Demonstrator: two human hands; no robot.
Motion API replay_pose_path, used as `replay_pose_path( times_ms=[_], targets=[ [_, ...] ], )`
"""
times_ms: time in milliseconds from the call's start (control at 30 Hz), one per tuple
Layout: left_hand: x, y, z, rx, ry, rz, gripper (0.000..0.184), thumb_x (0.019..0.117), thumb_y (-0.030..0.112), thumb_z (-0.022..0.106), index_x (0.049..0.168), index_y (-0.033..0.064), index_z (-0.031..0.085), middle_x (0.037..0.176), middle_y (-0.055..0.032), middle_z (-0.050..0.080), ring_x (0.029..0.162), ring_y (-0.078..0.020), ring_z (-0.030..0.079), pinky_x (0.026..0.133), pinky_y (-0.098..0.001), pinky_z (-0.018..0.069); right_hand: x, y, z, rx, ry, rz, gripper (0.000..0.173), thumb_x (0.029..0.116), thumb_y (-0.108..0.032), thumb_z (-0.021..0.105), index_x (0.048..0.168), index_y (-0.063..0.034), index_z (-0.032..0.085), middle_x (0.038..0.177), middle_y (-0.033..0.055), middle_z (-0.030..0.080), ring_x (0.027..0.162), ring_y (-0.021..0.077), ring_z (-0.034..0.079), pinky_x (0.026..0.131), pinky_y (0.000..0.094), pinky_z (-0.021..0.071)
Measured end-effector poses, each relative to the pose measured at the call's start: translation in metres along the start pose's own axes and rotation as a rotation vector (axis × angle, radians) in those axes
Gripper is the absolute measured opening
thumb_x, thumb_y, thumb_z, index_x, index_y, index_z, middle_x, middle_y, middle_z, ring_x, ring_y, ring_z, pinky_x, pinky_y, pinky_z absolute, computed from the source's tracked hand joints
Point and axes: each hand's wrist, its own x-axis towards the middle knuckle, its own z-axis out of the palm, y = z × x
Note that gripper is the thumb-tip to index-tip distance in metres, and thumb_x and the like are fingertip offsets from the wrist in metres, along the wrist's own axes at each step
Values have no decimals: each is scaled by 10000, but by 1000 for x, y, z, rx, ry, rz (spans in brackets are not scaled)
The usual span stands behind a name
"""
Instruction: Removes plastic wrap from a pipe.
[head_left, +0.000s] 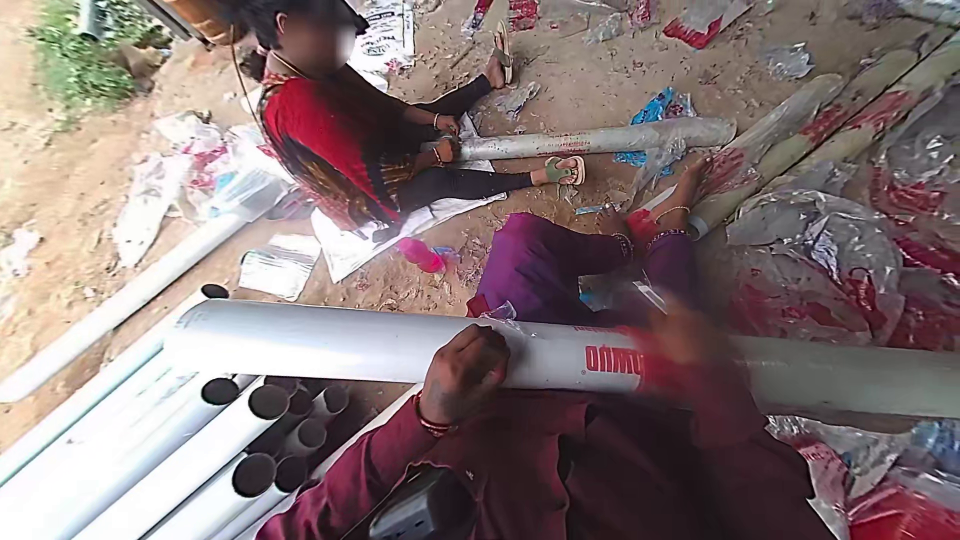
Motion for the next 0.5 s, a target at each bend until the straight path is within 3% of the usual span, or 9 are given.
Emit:
replay_pose_path(
  times_ms=[67,100,133,200,267,367,433,467,500],
  targets=[
    [17,2,-9,-348,72,-283,166,916,125,679,894,-39,655,951,-62,685,897,-62,698,822,-220,607,1,-2,-1,3,-2,2,381,1061,-180,507,1350,52,594,1145,374,668,1109,569,636,922,706,458],
    [32,2,-15,-472,81,-397,162,916,142,694,937,8,606,961,3,661,888,-48,695,821,-243,619,1,-1,-1,10,10,-9,376,1058,-176,515,1339,60,599,1130,379,669,1097,574,639,914,712,456],
    [49,1,-21,-540,64,-459,176,930,156,694,974,57,556,946,50,652,888,-41,688,840,-258,611,1,0,1,22,32,-31,369,1051,-164,525,1318,77,609,1108,388,670,1074,583,644,899,722,456],
    [89,-2,-32,-555,76,-477,53,960,108,613,930,98,570,842,74,682,822,-33,693,817,-259,593,4,4,4,49,51,-67,346,1046,-155,545,1266,101,626,1082,392,674,1046,590,651,890,731,456],
    [130,-8,-36,-527,99,-391,73,984,74,615,917,81,586,782,57,686,736,-25,690,745,-239,596,9,10,7,86,69,-99,338,1033,-162,592,1217,117,643,1044,387,682,1008,589,661,877,736,468],
    [156,-48,-16,-429,73,-394,114,864,82,783,898,21,692,732,18,709,652,-34,662,654,-218,563,13,14,7,83,63,-83,354,1015,-195,642,1172,122,664,1012,364,698,982,566,675,886,729,473],
    [157,-62,1,-353,-115,-605,167,877,94,779,960,-29,702,812,-76,728,712,-120,708,733,-284,606,16,12,8,54,78,-69,356,1011,-212,655,1116,128,681,968,362,700,957,567,677,856,721,480],
    [161,-63,6,-320,-260,-730,242,946,122,716,1094,-67,687,951,-154,731,817,-182,714,834,-345,586,18,11,8,35,77,-66,365,1015,-214,649,1098,139,682,958,371,696,954,576,674,845,722,479],
    [163,-67,11,-309,-336,-805,268,984,132,669,1158,-72,671,1021,-175,727,856,-192,708,868,-360,570,20,9,6,15,54,-59,367,1020,-211,633,1095,144,679,963,375,695,960,577,674,847,720,478]
  ],
)
